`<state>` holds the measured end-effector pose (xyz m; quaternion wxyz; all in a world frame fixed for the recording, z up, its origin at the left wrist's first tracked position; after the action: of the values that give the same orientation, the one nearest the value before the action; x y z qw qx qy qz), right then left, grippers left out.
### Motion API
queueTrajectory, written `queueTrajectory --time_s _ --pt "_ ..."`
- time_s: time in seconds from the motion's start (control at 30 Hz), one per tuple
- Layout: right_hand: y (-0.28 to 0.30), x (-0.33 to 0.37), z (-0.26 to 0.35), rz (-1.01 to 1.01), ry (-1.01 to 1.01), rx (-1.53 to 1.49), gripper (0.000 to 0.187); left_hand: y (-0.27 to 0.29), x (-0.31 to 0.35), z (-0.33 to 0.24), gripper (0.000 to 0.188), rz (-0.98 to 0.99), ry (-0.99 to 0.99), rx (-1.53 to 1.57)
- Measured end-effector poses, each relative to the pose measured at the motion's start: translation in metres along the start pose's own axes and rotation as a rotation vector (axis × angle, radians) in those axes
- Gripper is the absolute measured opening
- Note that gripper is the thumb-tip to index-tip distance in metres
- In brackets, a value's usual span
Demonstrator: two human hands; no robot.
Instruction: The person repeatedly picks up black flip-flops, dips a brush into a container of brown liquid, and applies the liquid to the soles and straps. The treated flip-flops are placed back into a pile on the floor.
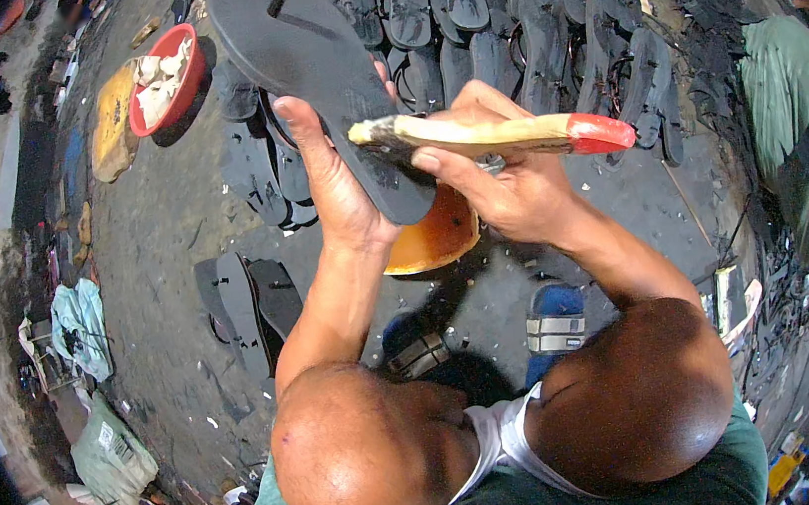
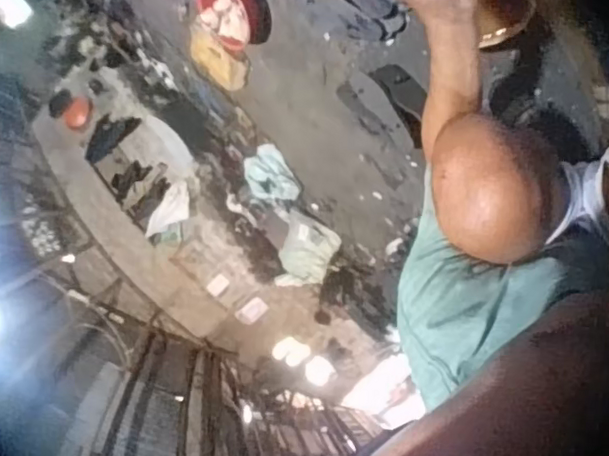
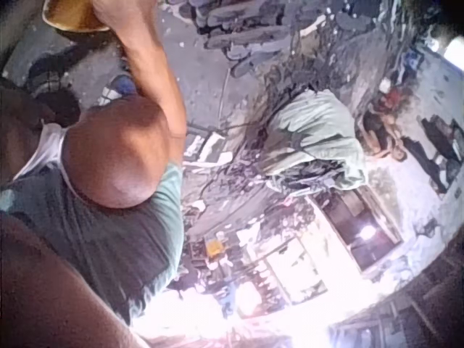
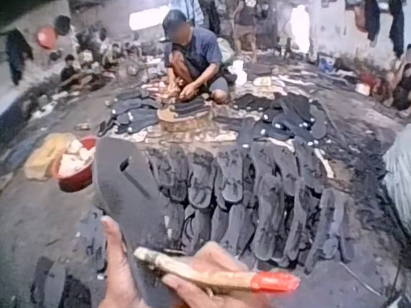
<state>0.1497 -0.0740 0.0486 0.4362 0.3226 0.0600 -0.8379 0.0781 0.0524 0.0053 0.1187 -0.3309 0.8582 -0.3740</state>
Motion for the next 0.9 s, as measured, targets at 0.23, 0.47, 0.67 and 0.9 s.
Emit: queueTrajectory --time_s 0.23,0.47,0.67,0.9 --pt "0.014 0.02 0.01 -0.045 -0.074 -0.252 0.018 -0.003 -0.007 -0.022 0.082 -0.03 -0.17 -0.093" --pt "0.035 0.009 -0.031 -0.302 -0.17 0.084 0.014 -0.009 0.008 -0.013 0.069 0.008 -0.197 -0.079" --pt "0.052 -0.031 0.045 -0.366 0.157 0.151 0.015 -0.021 0.02 0.009 0.068 0.133 -0.225 -0.473" --pt "0.058 -0.048 0.01 -0.366 -0.145 0.058 0.023 -0.022 0.035 0.027 0.061 0.158 -0.082 -0.572"
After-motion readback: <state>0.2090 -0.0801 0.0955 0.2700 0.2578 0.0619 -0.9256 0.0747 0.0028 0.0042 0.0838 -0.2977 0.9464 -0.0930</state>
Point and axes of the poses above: each hand's wrist, its own x-axis away from the middle knuckle, its own y-axis out of the back of the hand, z = x × y, the point moved 8 cm from there along -x, towards the middle knuckle, and after that the axes turned 3 degrees about z, right-handed, at the moved point
